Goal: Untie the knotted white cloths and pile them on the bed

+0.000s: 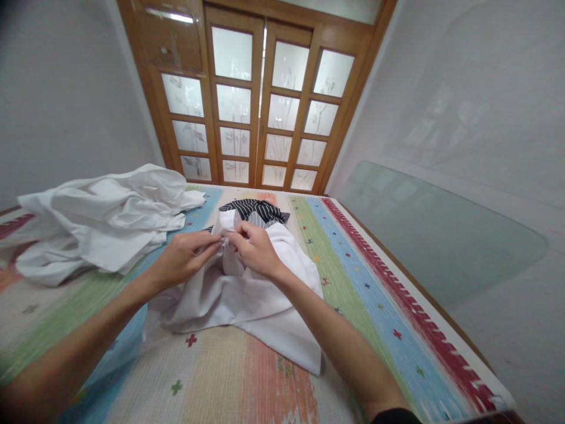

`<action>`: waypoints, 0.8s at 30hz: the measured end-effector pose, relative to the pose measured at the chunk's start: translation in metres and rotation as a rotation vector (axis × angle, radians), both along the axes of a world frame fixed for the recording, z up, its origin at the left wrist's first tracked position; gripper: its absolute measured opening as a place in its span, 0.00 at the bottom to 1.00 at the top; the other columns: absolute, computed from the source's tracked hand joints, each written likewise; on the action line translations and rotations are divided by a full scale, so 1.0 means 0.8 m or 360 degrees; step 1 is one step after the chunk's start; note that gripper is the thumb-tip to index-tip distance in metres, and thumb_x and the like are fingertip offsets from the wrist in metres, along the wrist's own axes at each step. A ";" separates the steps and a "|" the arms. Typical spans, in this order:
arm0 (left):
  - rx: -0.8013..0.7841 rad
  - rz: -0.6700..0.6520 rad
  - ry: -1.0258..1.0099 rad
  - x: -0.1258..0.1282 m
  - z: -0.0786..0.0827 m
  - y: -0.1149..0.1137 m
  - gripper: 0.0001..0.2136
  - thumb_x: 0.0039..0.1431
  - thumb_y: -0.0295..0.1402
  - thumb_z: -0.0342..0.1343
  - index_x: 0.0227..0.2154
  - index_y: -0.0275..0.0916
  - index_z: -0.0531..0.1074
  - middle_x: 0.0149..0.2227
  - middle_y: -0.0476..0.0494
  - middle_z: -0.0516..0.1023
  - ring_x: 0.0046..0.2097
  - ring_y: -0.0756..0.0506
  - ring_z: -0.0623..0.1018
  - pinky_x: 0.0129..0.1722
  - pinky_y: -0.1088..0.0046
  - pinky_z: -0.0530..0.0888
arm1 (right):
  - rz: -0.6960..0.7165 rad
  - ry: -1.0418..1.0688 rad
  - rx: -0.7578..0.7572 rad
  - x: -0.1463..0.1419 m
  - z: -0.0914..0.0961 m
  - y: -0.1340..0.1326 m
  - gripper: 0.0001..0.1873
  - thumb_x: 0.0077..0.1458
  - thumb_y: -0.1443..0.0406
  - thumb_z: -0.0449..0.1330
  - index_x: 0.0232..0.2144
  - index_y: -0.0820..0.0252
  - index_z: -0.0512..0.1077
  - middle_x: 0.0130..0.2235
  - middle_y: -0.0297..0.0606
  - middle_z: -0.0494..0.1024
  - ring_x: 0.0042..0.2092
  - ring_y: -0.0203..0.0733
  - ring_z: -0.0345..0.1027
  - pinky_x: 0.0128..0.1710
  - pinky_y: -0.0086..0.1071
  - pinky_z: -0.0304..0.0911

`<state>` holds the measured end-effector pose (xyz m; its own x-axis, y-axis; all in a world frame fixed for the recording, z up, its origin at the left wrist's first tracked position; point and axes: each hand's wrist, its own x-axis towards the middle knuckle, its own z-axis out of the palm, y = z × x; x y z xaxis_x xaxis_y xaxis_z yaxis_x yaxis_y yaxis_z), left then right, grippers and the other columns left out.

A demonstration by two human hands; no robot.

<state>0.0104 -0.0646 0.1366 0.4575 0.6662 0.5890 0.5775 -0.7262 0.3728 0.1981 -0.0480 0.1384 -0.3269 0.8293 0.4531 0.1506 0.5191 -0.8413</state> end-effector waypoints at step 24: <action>-0.0641 0.0041 -0.0543 0.010 -0.003 -0.003 0.13 0.60 0.39 0.53 0.38 0.39 0.81 0.39 0.46 0.83 0.39 0.45 0.79 0.41 0.72 0.72 | 0.0009 0.0431 -0.0155 0.000 -0.033 0.002 0.17 0.51 0.52 0.65 0.24 0.58 0.67 0.26 0.34 0.75 0.29 0.39 0.71 0.30 0.31 0.66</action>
